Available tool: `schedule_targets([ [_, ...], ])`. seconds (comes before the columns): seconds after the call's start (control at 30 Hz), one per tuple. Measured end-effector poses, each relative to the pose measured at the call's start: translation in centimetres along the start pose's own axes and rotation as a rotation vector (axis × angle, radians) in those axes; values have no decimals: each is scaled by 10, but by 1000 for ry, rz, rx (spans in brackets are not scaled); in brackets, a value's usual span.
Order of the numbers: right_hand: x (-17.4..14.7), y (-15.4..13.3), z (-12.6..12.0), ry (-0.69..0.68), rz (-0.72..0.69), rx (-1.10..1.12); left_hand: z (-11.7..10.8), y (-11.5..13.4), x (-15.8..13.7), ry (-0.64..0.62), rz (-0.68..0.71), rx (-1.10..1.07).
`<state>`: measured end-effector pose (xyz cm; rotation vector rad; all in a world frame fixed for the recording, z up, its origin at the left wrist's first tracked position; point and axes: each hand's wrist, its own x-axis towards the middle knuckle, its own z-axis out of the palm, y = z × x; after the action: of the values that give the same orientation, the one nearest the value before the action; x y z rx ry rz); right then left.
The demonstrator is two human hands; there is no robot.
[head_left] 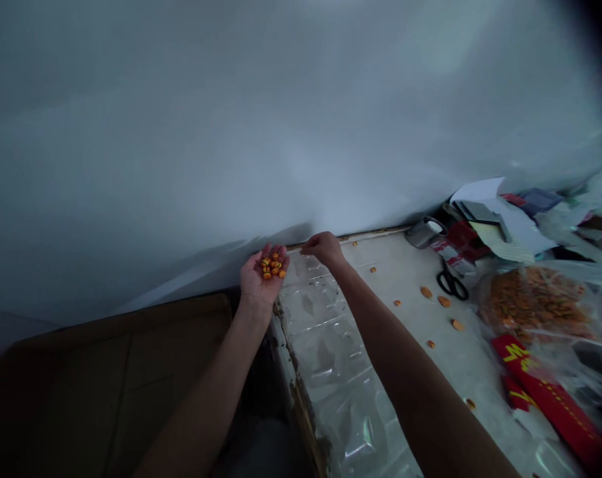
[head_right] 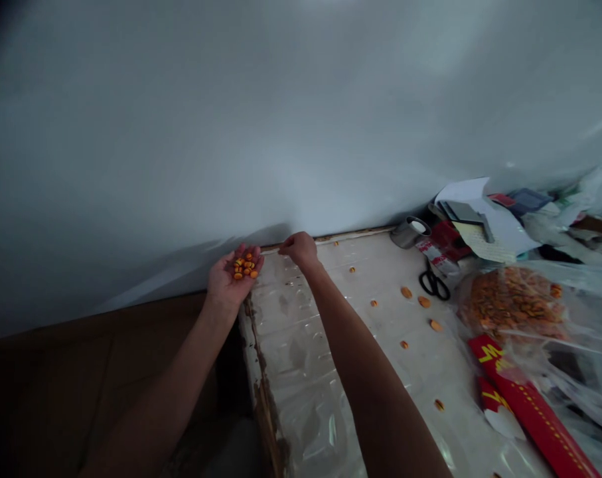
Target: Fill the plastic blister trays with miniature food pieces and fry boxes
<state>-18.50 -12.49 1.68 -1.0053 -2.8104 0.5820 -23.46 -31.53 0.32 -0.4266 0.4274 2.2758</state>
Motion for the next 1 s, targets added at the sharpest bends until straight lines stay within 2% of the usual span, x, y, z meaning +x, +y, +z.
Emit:
schedule_targets([
  [0.13,7,-2,0,-22,56,-40,0,2,-1,6,-22,8],
  [0.3,-28,-19,-1,104,-62,-74,1,3,-2,-2,-37,11],
  [0.37,-48,-25,-8,110,-201,70,5,4,-5,2,-55,31],
  [0.47,-74,-34,-23,-31,-521,377,18,3,-13,-3,-108,62],
  [0.53,-87,-39,-33,-118,-655,432,29,-1,-19,12,-142,71],
  [0.57,-91,-41,-37,-122,-676,423,35,-4,-21,26,-155,71],
  [0.63,-98,-40,-44,-79,-653,400,43,-12,-23,44,-171,64],
  [0.7,-104,-32,-47,6,-545,434,46,-20,-24,41,-183,53],
  [0.83,-115,2,-45,149,-152,516,36,-22,-27,37,-189,94],
  [0.9,-118,17,-38,134,-6,432,26,-16,-30,37,-178,136],
  [1.0,-118,25,-20,127,46,238,12,-6,-37,10,-187,170],
])
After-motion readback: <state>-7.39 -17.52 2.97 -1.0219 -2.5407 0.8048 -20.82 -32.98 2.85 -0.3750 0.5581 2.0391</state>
